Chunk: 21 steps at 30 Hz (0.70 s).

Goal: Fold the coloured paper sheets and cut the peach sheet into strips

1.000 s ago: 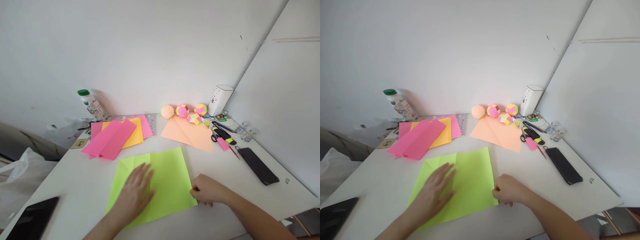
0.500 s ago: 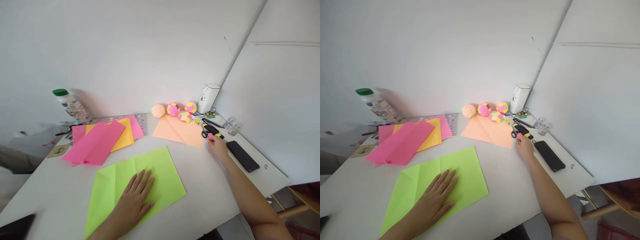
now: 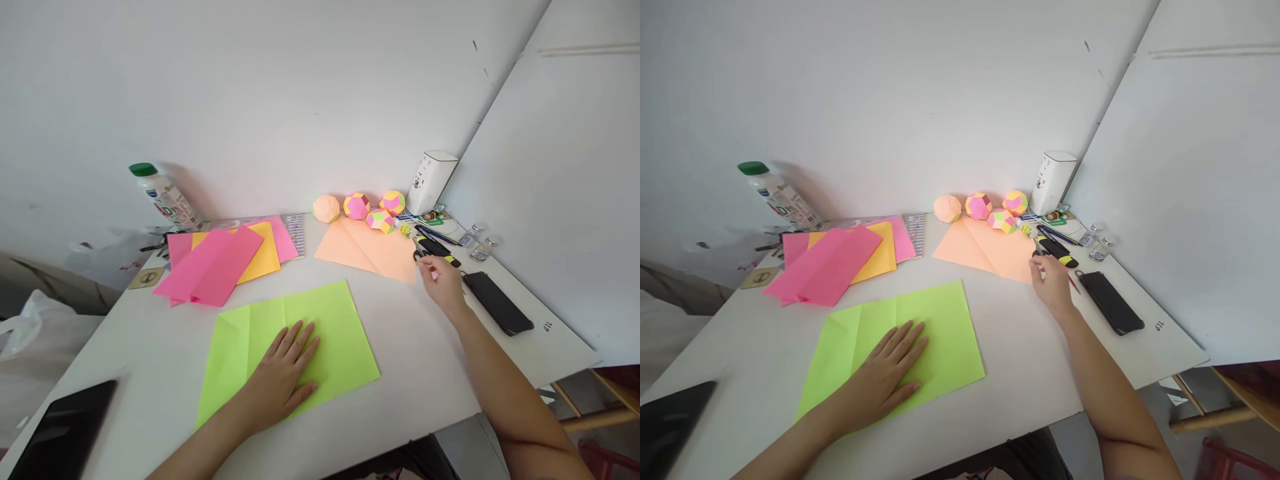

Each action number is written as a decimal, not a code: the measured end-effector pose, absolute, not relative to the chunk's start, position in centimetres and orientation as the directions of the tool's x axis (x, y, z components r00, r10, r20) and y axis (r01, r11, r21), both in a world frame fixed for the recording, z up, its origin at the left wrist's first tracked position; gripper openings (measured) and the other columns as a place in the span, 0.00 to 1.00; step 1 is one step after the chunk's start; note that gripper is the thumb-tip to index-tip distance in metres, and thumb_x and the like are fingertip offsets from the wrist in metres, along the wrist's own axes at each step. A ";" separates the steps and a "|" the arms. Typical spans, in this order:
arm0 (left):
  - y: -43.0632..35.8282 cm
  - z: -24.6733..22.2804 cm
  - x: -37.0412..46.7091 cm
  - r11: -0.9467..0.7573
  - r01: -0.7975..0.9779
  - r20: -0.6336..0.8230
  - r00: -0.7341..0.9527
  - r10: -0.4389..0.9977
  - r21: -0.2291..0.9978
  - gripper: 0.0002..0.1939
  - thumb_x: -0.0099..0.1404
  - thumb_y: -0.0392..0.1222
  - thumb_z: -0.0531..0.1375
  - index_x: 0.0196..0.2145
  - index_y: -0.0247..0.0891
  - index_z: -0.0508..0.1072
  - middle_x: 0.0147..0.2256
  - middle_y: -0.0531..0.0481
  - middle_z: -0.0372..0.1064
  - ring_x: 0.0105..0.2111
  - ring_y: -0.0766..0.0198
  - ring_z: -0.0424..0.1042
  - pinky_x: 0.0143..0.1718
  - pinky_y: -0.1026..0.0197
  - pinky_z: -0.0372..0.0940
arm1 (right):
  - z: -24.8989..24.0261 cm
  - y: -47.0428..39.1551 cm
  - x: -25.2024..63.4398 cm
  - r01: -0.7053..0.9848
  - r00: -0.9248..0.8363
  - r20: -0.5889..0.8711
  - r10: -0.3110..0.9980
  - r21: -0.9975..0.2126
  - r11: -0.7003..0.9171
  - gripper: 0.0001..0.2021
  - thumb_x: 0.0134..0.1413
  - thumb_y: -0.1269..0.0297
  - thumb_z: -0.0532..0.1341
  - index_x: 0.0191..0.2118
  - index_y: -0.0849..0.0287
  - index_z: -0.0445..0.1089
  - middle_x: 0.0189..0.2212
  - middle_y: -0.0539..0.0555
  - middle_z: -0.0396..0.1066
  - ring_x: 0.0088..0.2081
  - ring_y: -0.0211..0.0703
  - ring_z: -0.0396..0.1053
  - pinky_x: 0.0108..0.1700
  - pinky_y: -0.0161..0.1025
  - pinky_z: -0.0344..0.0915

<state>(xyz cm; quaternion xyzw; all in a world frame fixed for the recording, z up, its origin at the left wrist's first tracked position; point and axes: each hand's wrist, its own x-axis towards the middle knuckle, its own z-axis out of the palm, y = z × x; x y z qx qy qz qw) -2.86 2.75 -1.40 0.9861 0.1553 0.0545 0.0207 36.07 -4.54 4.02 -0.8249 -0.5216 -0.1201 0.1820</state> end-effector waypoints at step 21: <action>0.9 0.4 -1.9 -0.946 0.240 -0.046 0.971 0.236 0.218 0.34 0.66 0.54 0.53 0.66 0.44 0.46 0.67 0.44 0.35 0.66 0.45 0.35 0.62 0.40 0.44 | 1.7 -3.6 40.3 0.754 0.651 0.301 0.697 -0.154 -0.639 0.15 0.53 0.68 0.52 0.44 0.69 0.69 0.38 0.69 0.69 0.45 0.60 0.60 0.42 0.49 0.58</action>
